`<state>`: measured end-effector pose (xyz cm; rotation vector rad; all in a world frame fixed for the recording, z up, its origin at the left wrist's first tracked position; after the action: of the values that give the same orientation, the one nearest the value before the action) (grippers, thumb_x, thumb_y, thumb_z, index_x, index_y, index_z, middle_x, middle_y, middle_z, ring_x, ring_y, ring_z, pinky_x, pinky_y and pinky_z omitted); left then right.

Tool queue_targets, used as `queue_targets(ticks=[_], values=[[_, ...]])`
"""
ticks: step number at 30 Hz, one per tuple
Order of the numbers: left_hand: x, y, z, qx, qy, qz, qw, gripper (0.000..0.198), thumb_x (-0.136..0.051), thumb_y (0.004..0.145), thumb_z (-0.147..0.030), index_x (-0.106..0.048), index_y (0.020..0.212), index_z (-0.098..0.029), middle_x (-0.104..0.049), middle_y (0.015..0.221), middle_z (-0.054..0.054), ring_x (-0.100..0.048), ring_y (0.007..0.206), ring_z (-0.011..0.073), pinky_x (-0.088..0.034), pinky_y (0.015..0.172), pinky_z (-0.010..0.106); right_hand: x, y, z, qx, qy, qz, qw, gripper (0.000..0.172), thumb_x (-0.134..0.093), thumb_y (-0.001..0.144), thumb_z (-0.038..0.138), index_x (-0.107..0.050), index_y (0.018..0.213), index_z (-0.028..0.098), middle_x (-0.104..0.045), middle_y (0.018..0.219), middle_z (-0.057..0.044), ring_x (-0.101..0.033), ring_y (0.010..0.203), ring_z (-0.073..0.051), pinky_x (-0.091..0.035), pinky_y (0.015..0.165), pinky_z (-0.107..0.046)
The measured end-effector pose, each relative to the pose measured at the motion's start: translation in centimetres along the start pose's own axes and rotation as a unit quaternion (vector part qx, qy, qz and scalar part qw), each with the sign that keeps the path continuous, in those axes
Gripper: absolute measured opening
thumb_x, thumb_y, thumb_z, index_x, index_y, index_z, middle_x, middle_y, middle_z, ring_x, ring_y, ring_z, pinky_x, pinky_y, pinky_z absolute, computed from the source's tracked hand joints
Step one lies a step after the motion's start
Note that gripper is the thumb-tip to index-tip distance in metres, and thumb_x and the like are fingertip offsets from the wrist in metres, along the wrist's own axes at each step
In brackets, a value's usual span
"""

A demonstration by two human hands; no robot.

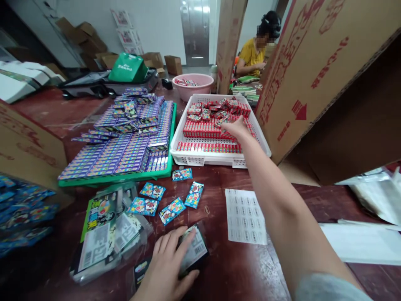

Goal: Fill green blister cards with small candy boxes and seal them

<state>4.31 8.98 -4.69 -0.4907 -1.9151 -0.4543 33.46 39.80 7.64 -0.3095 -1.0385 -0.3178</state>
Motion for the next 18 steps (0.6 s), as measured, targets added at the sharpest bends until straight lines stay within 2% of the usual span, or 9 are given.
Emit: queue_targets(ticks=[2, 4, 6, 8, 10, 12, 14, 16, 18], values=[[1.5, 1.0, -0.1, 0.001, -0.011, -0.007, 1.0, 0.086, -0.077, 0.078, -0.036, -0.039, 0.154, -0.028, -0.049, 0.148, 0.014, -0.05, 0.131, 0.0364, -0.042, 0.109, 0.056, 1.5, -2.3, -1.4, 0.06, 0.103, -0.009, 0.993, 0.088, -0.058, 0.091, 0.031, -0.006, 0.162, 0.023, -0.043, 0.155, -0.015, -0.056, 0.127, -0.028, -0.057, 0.09, -0.04], [3.6, 3.2, -0.3, 0.003, -0.023, -0.033, 0.999, 0.094, -0.079, 0.079, -0.04, -0.03, 0.158, -0.027, -0.04, 0.156, 0.015, -0.042, 0.14, 0.0371, -0.037, 0.115, 0.057, 1.5, -6.1, -2.4, 0.152, 0.279, 0.032, 0.948, 0.094, -0.063, 0.086, 0.028, -0.009, 0.162, 0.028, -0.05, 0.15, -0.012, -0.061, 0.121, -0.027, -0.058, 0.09, -0.042], [5.5, 6.5, -0.7, -0.013, -0.038, -0.067, 0.997, 0.109, -0.083, 0.076, -0.043, -0.017, 0.162, -0.026, -0.027, 0.163, 0.016, -0.032, 0.148, 0.0376, -0.033, 0.12, 0.057, -1.0, -10.9, -3.3, 0.194, 0.38, 0.147, 0.892, 0.102, -0.075, 0.076, 0.028, -0.018, 0.161, 0.029, -0.06, 0.139, -0.01, -0.065, 0.114, -0.029, -0.058, 0.093, -0.045], [6.6, 10.5, -1.5, -0.057, -0.049, -0.091, 0.993, 0.121, -0.087, 0.072, -0.047, -0.01, 0.163, -0.027, -0.012, 0.168, 0.016, -0.022, 0.153, 0.0395, -0.03, 0.122, 0.059, -5.2, -15.0, -4.2, 0.17, 0.398, 0.251, 0.866, 0.108, -0.08, 0.073, 0.029, -0.018, 0.162, 0.025, -0.066, 0.13, -0.009, -0.067, 0.111, -0.028, -0.057, 0.096, -0.044], [6.1, 14.4, -2.7, -0.116, -0.055, -0.079, 0.988, 0.117, -0.087, 0.072, -0.046, -0.015, 0.162, -0.029, -0.004, 0.17, 0.015, -0.019, 0.154, 0.0414, -0.029, 0.122, 0.06, -8.8, -17.4, -4.8, 0.148, 0.408, 0.299, 0.849, 0.108, -0.08, 0.073, 0.029, -0.018, 0.162, 0.023, -0.064, 0.132, -0.009, -0.065, 0.117, -0.027, -0.053, 0.102, -0.044], [4.3, 17.7, -3.4, -0.157, -0.074, -0.032, 0.984, 0.098, -0.081, 0.079, -0.036, -0.025, 0.16, -0.031, -0.015, 0.167, 0.014, -0.033, 0.149, 0.0377, -0.039, 0.118, 0.054, -10.3, -18.2, -5.2, 0.165, 0.403, 0.306, 0.846, 0.097, -0.077, 0.079, 0.036, -0.025, 0.16, 0.019, -0.062, 0.137, -0.01, -0.06, 0.126, -0.027, -0.049, 0.108, -0.043], [2.5, 19.9, -3.6, -0.169, -0.092, 0.009, 0.981, 0.085, -0.072, 0.083, -0.024, -0.031, 0.157, -0.031, -0.035, 0.155, 0.013, -0.051, 0.137, 0.0306, -0.05, 0.109, 0.045, -9.3, -18.0, -6.6, 0.192, 0.361, 0.279, 0.869, 0.097, -0.078, 0.079, 0.048, -0.031, 0.157, 0.016, -0.057, 0.145, -0.014, -0.054, 0.134, -0.03, -0.044, 0.113, -0.046], [1.5, 21.2, -3.1, -0.163, -0.085, 0.017, 0.983, 0.081, -0.067, 0.083, -0.02, -0.034, 0.156, -0.03, -0.046, 0.143, 0.011, -0.059, 0.127, 0.0268, -0.056, 0.102, 0.039, -5.8, -17.5, -9.0, 0.224, 0.315, 0.214, 0.897, 0.092, -0.081, 0.075, 0.056, -0.045, 0.15, 0.016, -0.056, 0.146, -0.016, -0.053, 0.135, -0.033, -0.044, 0.113, -0.049], [1.1, 21.7, -2.7, -0.163, -0.055, 0.005, 0.985, 0.078, -0.066, 0.085, -0.025, -0.036, 0.156, -0.031, -0.048, 0.138, 0.01, -0.061, 0.123, 0.0264, -0.057, 0.099, 0.037, -0.6, -16.2, -12.2, 0.244, 0.313, 0.12, 0.91, 0.059, -0.072, 0.084, 0.059, -0.065, 0.128, 0.02, -0.068, 0.13, -0.013, -0.063, 0.12, -0.03, -0.051, 0.103, -0.046]])
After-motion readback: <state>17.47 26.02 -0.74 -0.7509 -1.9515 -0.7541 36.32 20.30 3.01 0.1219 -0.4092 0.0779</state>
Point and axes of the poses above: each hand's wrist, its own y-axis towards the middle knuckle, its own x-axis out of the back of the hand, z = x × y, the point moved 8 cm from there along y, towards the middle knuckle
